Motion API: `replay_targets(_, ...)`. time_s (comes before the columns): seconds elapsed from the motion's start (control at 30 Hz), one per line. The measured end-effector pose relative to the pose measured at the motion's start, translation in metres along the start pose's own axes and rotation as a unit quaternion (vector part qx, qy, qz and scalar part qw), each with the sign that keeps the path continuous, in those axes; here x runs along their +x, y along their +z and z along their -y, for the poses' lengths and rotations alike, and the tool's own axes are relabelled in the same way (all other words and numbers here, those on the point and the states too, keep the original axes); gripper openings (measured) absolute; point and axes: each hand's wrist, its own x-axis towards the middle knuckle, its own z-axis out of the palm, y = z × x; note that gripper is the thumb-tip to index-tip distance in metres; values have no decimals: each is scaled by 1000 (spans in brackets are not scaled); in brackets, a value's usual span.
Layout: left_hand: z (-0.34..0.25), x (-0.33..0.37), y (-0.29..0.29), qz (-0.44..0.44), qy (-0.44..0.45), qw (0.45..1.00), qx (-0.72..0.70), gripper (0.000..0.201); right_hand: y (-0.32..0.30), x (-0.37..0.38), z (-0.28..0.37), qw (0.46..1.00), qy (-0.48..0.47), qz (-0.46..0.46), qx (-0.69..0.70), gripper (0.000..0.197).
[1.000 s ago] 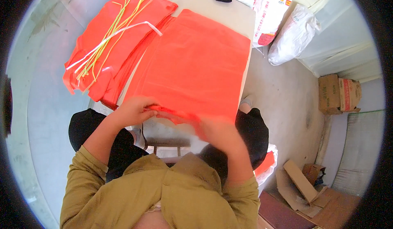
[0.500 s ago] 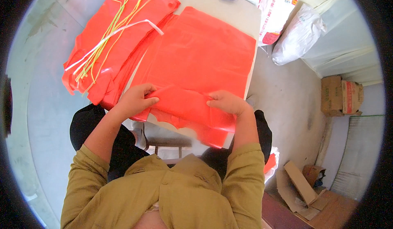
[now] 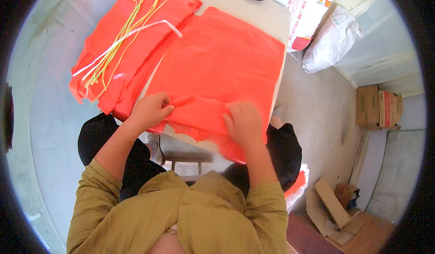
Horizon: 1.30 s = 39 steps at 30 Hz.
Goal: The person bundles red plastic bags by hand by folding them over and tying a yellow strip around the middle.
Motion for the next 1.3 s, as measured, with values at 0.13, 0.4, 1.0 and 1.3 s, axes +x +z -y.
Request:
replay_targets(0.13, -3, 0, -1, 4, 2, 1000, -1, 26, -4, -31, 10, 995, -94, -2, -11, 47)
replay_targets(0.4, -18, -7, -10, 19, -11, 998, 53, 44, -1, -37, -2, 995, -56, 71, -41, 56)
replay_targets(1.0, -20, -18, -50, 261, 59, 961, -70, 38, -87, 3, 9, 884, 105, 404, 211, 36)
replay_targets(1.3, 10, 10, -24, 65, -28, 967, -245, 41, -43, 19, -45, 902, 177, 319, 233, 32)
